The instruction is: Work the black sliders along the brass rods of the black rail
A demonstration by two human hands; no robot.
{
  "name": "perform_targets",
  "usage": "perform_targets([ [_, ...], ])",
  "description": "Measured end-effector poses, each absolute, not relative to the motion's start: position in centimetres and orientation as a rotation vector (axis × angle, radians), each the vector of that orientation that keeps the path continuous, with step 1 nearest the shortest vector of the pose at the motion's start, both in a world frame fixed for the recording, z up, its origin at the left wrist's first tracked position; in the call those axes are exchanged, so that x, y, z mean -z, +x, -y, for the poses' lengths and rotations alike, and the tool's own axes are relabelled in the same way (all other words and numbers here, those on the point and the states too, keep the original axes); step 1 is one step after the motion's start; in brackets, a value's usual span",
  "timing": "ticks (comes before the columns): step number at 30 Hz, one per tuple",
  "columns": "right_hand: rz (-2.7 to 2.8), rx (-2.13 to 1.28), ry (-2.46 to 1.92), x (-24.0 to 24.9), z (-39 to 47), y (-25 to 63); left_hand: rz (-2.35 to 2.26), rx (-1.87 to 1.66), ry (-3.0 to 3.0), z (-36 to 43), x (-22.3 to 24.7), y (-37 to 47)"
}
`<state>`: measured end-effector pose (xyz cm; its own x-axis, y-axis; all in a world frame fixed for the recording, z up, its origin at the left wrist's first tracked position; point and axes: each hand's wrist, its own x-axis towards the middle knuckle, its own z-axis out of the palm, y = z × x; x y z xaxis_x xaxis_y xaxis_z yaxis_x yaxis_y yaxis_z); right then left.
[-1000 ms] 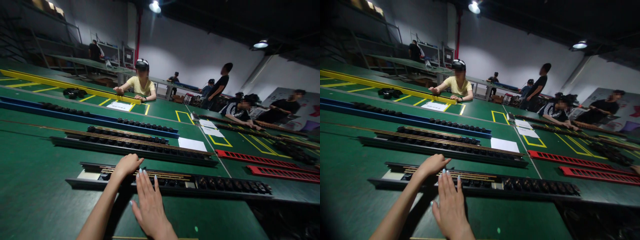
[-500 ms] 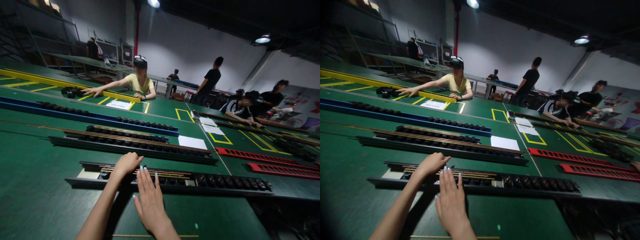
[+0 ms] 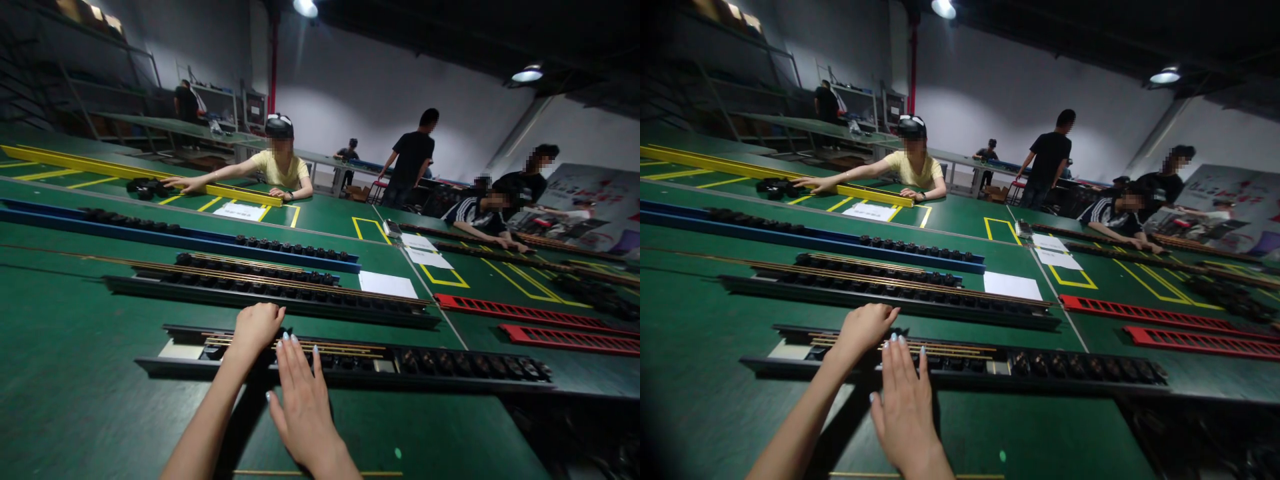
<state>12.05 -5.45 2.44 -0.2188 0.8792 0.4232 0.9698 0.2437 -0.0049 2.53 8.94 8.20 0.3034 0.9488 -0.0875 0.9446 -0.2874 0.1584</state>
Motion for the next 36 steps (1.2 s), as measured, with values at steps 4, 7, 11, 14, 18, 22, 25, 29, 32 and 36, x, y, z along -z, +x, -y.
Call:
perform_targets([
  [4,2.187,0.372,-1.708,-2.2,5.4,11.9,-1.768,-0.019,2.353,-8.9,-8.0,2.4],
  [7,2.188,0.374,-1.717,-2.2,5.5,12.0,-1.717,-0.020,2.347,-9.0,-7.8,2.2],
  [11,2.205,0.322,-1.709,-2.8,5.6,12.1,-1.637,-0.006,2.352,-9.2,-7.8,2.2],
  [14,2.220,0.287,-1.701,-3.2,5.7,12.3,-1.652,-0.007,2.349,-9.2,-7.8,2.3],
  [18,2.185,0.280,-1.734,-3.8,5.8,12.9,-1.691,-0.012,2.348,-9.1,-7.8,2.4],
  [22,2.159,0.254,-1.769,-4.2,5.8,13.4,-1.674,0.018,2.351,-9.1,-7.8,2.5],
  [25,2.148,0.268,-1.766,-4.3,5.9,13.6,-1.665,0.044,2.352,-9.2,-7.9,2.5],
  [29,2.047,0.311,-1.814,-4.2,6.2,13.9,-1.684,0.060,2.357,-9.2,-8.0,2.5],
  [32,2.016,0.309,-1.810,-4.0,6.2,14.2,-1.697,0.058,2.372,-9.1,-7.9,2.6],
  [36,1.993,0.305,-1.818,-3.9,6.3,14.6,-1.701,0.057,2.382,-9.1,-7.9,2.6],
])
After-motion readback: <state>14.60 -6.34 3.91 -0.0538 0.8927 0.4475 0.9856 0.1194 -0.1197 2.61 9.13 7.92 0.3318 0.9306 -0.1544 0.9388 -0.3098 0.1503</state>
